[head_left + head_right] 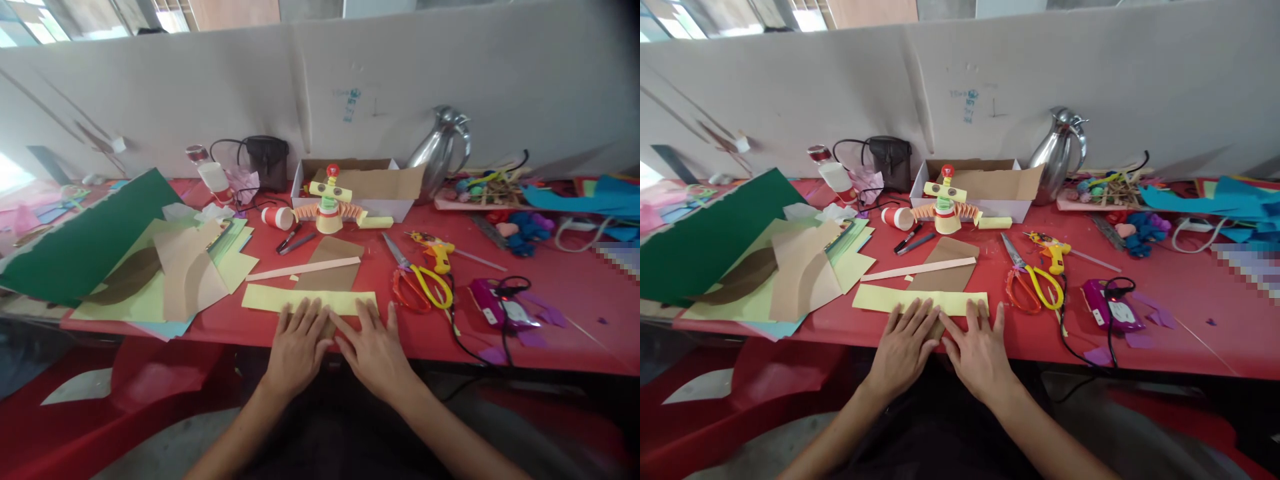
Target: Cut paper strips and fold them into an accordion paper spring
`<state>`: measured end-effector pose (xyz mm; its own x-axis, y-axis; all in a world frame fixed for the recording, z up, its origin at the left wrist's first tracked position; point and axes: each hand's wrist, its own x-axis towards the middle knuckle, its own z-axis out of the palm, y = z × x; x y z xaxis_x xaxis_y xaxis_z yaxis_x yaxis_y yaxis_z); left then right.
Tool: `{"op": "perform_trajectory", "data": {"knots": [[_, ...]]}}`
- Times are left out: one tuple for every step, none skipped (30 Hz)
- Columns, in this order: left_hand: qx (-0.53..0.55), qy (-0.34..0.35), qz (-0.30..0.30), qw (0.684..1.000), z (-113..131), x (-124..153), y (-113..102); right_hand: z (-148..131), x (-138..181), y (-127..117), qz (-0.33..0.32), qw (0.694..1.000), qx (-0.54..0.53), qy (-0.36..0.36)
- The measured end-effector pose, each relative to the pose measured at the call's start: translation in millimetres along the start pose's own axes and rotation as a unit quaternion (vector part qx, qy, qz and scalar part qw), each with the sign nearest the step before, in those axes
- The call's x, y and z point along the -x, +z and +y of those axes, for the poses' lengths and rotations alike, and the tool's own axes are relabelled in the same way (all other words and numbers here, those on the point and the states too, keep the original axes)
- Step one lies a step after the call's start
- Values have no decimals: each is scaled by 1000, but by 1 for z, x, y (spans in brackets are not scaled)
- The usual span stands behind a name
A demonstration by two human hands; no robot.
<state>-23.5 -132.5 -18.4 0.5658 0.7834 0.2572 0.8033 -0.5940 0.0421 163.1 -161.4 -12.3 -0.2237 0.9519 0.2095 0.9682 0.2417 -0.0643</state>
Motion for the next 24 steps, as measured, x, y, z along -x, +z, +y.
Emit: {"op": "perform_trajectory", "data": {"knots": [[3,-5,2,1000,1,-1,1,-1,0,-1,-1,1000,-1,2],[4,-8,2,1000,0,-1,1,-1,0,-1,-1,1000,-1,5],[3,-9,2,1000,-3,-1,1,-1,0,-2,-1,1000,-2,7],[0,-13,1,1000,-9,0,1,-1,1,-2,-1,1000,-3,10],[-4,-21,2,1000,-17,2,0,-1,2,-1,-2,1000,-3,11],[-10,-32,5,999,-26,5,-1,-1,2,-1,-1,1000,-3,13],[-15,-47,10,999,-37,10,-2,-1,3,0,-1,1000,-2,14],[-19,-62,15,998,-48,15,-3,0,5,1,-2,1000,0,15],[-23,-77,21,997,-59,20,-4,1,6,2,-3,1000,1,15],[-26,-91,24,995,-69,26,-5,2,7,3,-4,1000,3,15],[-30,-105,26,994,-78,31,-7,4,9,5,-5,1000,5,16],[-34,-120,25,992,-85,35,-10,6,11,6,-6,1000,7,17],[-39,-135,23,990,-89,38,-14,9,13,7,-8,1000,10,19],[-47,-153,21,987,-91,37,-18,11,15,8,-9,1000,14,22],[-56,-170,20,984,-91,34,-23,14,16,9,-11,999,18,25],[-65,-183,21,981,-90,28,-28,16,17,10,-14,999,23,28],[-72,-190,22,979,-88,19,-33,18,18,10,-18,999,27,30],[-72,-183,20,980,-85,8,-37,19,19,11,-23,999,30,32],[-63,-161,15,985,-82,-5,-40,20,19,11,-30,998,32,34],[-43,-129,3,991,-80,-18,-43,20,19,12,-36,998,34,36],[-19,-96,-23,995,-78,-30,-43,20,19,12,-39,998,35,37],[0,-78,-53,996,-76,-41,-43,20,19,11,-40,998,35,35],[14,-74,-86,993,-76,-50,-42,20,18,10,-37,998,34,31],[27,-79,-117,990,-77,-57,-40,21,18,9,-31,999,32,28]]}}
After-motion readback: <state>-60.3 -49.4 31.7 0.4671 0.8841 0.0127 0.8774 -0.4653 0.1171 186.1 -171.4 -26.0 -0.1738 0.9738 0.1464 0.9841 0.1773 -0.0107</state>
